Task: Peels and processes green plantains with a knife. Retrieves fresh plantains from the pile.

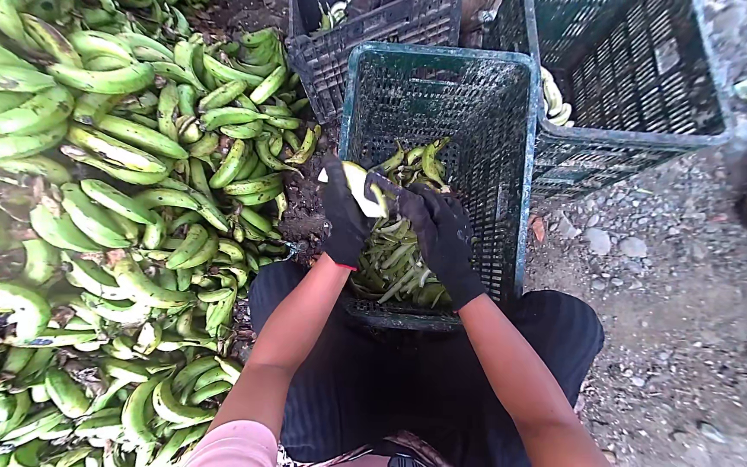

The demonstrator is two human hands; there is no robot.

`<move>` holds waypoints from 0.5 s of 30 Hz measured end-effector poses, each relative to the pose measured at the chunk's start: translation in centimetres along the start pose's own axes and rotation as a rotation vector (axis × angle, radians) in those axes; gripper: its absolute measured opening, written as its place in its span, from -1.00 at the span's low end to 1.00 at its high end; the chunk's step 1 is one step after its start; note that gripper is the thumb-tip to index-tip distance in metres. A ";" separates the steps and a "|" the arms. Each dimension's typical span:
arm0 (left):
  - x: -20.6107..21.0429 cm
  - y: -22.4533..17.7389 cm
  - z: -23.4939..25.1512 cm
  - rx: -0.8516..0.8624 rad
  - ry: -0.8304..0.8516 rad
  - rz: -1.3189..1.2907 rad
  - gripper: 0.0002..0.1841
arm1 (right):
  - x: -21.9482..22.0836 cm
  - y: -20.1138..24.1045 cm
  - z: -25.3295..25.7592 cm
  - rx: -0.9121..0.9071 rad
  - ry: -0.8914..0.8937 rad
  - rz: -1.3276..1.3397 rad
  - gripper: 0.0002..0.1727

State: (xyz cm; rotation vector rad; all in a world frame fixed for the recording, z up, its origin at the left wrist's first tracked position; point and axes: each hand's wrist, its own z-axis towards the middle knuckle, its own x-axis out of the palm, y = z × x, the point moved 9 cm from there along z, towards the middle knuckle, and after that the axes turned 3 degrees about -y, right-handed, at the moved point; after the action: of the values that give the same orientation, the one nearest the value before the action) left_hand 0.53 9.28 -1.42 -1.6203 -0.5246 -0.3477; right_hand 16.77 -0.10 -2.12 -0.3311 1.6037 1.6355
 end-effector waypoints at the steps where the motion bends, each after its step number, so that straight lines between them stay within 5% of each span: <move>1: 0.3 0.2 -0.5 0.039 0.030 0.141 -0.51 | 0.1 -0.7 0.5 0.052 0.029 0.037 -0.32; 9: 0.9 -0.6 -0.3 0.149 0.156 0.446 -0.37 | -1.1 0.7 0.7 -0.004 -0.054 -0.207 -0.15; 15: 4.1 -0.8 -1.6 0.284 0.608 0.855 -0.33 | 0.0 -1.6 1.5 0.049 0.115 0.130 -0.18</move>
State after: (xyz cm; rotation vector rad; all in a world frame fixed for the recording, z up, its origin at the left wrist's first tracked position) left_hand 3.69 8.24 1.57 -1.2368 0.5590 -0.0930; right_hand 18.37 1.08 -2.98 -0.3058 1.7810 1.6976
